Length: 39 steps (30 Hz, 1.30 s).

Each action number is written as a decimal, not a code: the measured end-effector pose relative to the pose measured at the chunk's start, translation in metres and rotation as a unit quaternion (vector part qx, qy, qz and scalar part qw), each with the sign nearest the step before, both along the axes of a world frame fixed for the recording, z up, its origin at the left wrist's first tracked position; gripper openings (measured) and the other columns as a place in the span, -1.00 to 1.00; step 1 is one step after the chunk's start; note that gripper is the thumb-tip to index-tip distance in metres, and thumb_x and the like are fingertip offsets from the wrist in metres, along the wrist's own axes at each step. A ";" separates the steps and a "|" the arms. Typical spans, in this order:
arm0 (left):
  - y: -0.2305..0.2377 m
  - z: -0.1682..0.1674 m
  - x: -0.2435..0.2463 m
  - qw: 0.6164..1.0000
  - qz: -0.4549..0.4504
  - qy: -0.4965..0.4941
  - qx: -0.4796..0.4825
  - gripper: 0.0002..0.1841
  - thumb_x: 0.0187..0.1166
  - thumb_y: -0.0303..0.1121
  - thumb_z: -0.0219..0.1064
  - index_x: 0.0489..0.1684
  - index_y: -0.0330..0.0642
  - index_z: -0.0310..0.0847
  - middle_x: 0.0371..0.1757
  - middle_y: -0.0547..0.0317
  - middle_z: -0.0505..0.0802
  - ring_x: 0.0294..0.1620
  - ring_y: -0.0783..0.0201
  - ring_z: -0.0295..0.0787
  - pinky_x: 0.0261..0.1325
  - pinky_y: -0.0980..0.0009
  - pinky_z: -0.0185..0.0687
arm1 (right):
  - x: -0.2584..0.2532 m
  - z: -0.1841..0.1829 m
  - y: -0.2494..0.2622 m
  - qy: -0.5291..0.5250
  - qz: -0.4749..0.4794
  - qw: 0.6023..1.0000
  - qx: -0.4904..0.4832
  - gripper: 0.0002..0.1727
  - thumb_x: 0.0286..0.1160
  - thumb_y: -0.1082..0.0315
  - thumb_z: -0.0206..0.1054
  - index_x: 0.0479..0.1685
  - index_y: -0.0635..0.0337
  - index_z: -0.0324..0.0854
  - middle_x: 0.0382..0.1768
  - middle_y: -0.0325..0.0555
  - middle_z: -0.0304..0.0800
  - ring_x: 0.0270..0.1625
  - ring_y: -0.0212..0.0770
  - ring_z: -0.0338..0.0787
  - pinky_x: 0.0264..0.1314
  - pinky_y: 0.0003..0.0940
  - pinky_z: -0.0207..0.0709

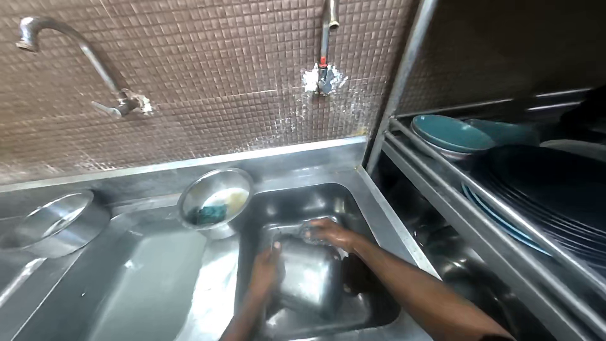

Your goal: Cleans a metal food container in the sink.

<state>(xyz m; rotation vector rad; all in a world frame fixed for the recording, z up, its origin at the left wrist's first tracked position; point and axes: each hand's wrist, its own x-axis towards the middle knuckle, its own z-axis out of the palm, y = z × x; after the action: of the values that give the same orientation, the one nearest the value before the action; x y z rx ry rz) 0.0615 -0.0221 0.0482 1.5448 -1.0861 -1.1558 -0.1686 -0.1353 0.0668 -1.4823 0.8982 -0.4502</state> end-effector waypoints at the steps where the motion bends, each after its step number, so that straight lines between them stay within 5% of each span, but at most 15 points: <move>1: 0.002 0.002 -0.001 0.998 0.042 0.042 0.004 -0.56 0.86 -0.16 0.06 -0.40 -0.26 0.62 -0.58 0.20 0.62 -0.55 0.34 0.57 -0.39 0.35 0.60 | -0.002 -0.002 -0.002 -0.043 -0.040 0.996 0.061 -0.64 0.66 0.21 0.29 0.32 0.18 0.63 0.06 -0.18 0.78 0.06 -0.38 0.75 0.20 -0.34 0.64; 6: 0.001 0.012 -0.023 0.933 0.254 0.245 0.073 -0.51 0.90 -0.07 -0.04 0.12 -0.38 0.61 -0.19 -0.12 0.78 -0.20 0.13 0.79 -0.09 0.14 0.77 | 0.012 -0.029 0.041 -0.246 -0.323 0.881 0.242 -0.46 0.90 -0.04 -0.28 0.31 0.03 0.55 -0.10 -0.10 0.83 -0.11 -0.22 0.83 -0.14 -0.21 0.74; 8: -0.012 0.013 -0.023 0.895 0.315 0.303 0.092 -0.54 0.89 -0.07 -0.02 0.15 -0.36 0.58 -0.18 -0.13 0.76 -0.21 0.09 0.75 -0.13 0.09 0.73 | 0.026 -0.048 0.054 -0.277 -0.383 0.869 0.147 -0.51 0.91 0.11 -0.23 0.63 0.01 0.36 0.14 -0.08 0.76 0.01 -0.26 0.80 -0.06 -0.24 0.73; 10: -0.022 0.012 -0.019 0.870 0.341 0.344 0.092 -0.58 0.88 -0.09 0.03 0.14 -0.34 0.56 -0.21 -0.11 0.73 -0.24 0.08 0.73 -0.18 0.09 0.71 | 0.035 -0.052 0.070 -0.229 -0.404 0.885 0.025 -0.40 0.82 0.24 -0.05 0.82 0.12 0.09 0.58 0.01 0.45 0.42 -0.27 0.61 0.36 -0.26 0.58; 13: -0.032 0.008 -0.028 0.864 0.334 0.373 0.041 -0.60 0.90 -0.16 -0.01 0.40 -0.32 0.42 0.03 -0.16 0.72 -0.04 0.07 0.73 0.01 0.08 0.72 | 0.051 -0.070 0.095 -0.138 -0.333 0.892 -0.274 -0.30 0.58 0.16 0.22 0.60 0.50 0.32 0.75 0.36 0.17 0.80 0.03 0.23 0.79 -0.10 0.22; 15: -0.033 0.002 -0.043 0.892 0.310 0.329 0.017 -0.60 0.91 -0.24 -0.03 0.50 -0.36 0.32 0.10 -0.22 0.69 -0.01 0.06 0.71 0.05 0.10 0.71 | 0.057 -0.069 0.096 -0.010 -0.255 0.849 -0.462 -0.43 0.75 -0.04 0.07 0.46 0.19 0.62 0.66 0.25 0.43 0.80 0.25 0.23 0.83 0.25 0.06; 17: -0.031 0.003 -0.051 0.922 0.283 0.263 0.003 -0.60 0.90 -0.25 0.00 0.49 -0.39 0.33 0.06 -0.24 0.73 -0.06 0.08 0.78 0.00 0.12 0.77 | 0.057 -0.047 0.079 0.128 -0.172 0.810 -0.546 -0.52 0.72 -0.02 0.02 0.44 -0.23 0.69 0.58 -0.22 0.62 0.74 0.16 0.39 0.75 0.41 0.12; 19: -0.025 0.010 -0.054 0.951 0.258 0.168 -0.017 -0.66 0.88 -0.28 0.05 0.29 -0.45 0.43 -0.11 -0.17 0.74 -0.18 0.13 0.76 -0.07 0.18 0.74 | 0.055 -0.009 0.051 0.233 -0.102 0.832 -0.493 -0.53 0.68 -0.07 0.09 0.45 -0.30 0.69 0.56 -0.37 0.64 0.71 -0.01 0.45 0.77 0.28 0.16; 22: -0.016 0.016 -0.052 0.972 0.224 0.064 -0.027 -0.71 0.86 -0.30 0.08 0.04 -0.42 0.54 -0.34 0.01 0.69 -0.35 0.25 0.65 -0.17 0.28 0.64 | 0.051 0.036 0.004 0.285 -0.084 0.903 -0.309 -0.48 0.63 -0.09 0.25 0.47 -0.13 0.67 0.49 -0.16 0.68 0.58 -0.04 0.59 0.64 0.08 0.40; 26: -0.021 0.010 -0.033 0.983 0.177 0.018 -0.036 -0.70 0.85 -0.30 0.09 -0.04 -0.41 0.61 -0.38 0.02 0.71 -0.37 0.25 0.68 -0.18 0.26 0.67 | 0.073 0.029 0.026 0.299 -0.049 0.880 -0.366 -0.47 0.58 -0.08 0.20 0.45 -0.13 0.68 0.53 -0.18 0.66 0.65 -0.01 0.51 0.68 0.08 0.34; 28: -0.014 0.008 -0.033 0.987 0.158 0.019 -0.031 -0.72 0.84 -0.29 0.11 -0.12 -0.36 0.59 -0.48 0.11 0.63 -0.49 0.29 0.59 -0.32 0.31 0.58 | 0.068 0.029 0.009 0.289 -0.069 0.913 -0.279 -0.50 0.62 -0.09 0.24 0.41 -0.11 0.71 0.41 -0.15 0.75 0.50 -0.05 0.66 0.55 0.11 0.48; 31: -0.001 0.009 -0.023 0.978 0.187 0.076 -0.047 -0.71 0.84 -0.30 0.10 -0.14 -0.35 0.62 -0.53 0.18 0.60 -0.58 0.36 0.51 -0.43 0.41 0.53 | 0.043 -0.001 -0.025 0.060 -0.214 0.974 -0.034 -0.67 0.70 0.16 0.29 0.23 0.15 0.71 0.00 -0.02 0.81 -0.02 -0.17 0.77 0.08 -0.14 0.64; 33: -0.010 0.011 -0.014 0.972 0.206 0.088 -0.068 -0.71 0.86 -0.29 0.07 -0.15 -0.33 0.59 -0.56 0.20 0.57 -0.62 0.37 0.48 -0.47 0.42 0.51 | 0.039 -0.022 -0.008 -0.079 -0.306 0.947 0.057 -0.58 0.73 0.23 0.22 0.46 0.19 0.57 0.10 0.03 0.78 0.03 -0.18 0.78 0.08 -0.17 0.69; 36: -0.023 0.001 -0.003 0.974 0.214 0.053 -0.056 -0.69 0.86 -0.27 0.07 -0.09 -0.35 0.61 -0.51 0.14 0.59 -0.54 0.32 0.52 -0.36 0.35 0.55 | 0.063 -0.027 0.050 -0.121 -0.397 0.910 0.013 -0.56 0.64 0.24 0.34 0.44 0.18 0.59 0.23 0.01 0.76 0.17 -0.19 0.77 0.21 -0.18 0.67; 39: -0.025 -0.013 -0.005 0.976 0.212 0.053 -0.022 -0.67 0.86 -0.23 0.08 -0.03 -0.38 0.59 -0.47 0.11 0.61 -0.50 0.29 0.54 -0.32 0.31 0.57 | 0.070 -0.038 0.052 -0.005 -0.354 0.918 -0.180 -0.48 0.49 0.20 0.42 0.44 0.18 0.65 0.41 0.05 0.69 0.43 -0.11 0.69 0.50 -0.08 0.57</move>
<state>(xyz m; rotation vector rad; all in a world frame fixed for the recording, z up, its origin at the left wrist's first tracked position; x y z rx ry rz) 0.0569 -0.0468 0.0355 1.5635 -0.6614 -0.9003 -0.0981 -0.0829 0.0288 -1.4381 1.3963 -1.2081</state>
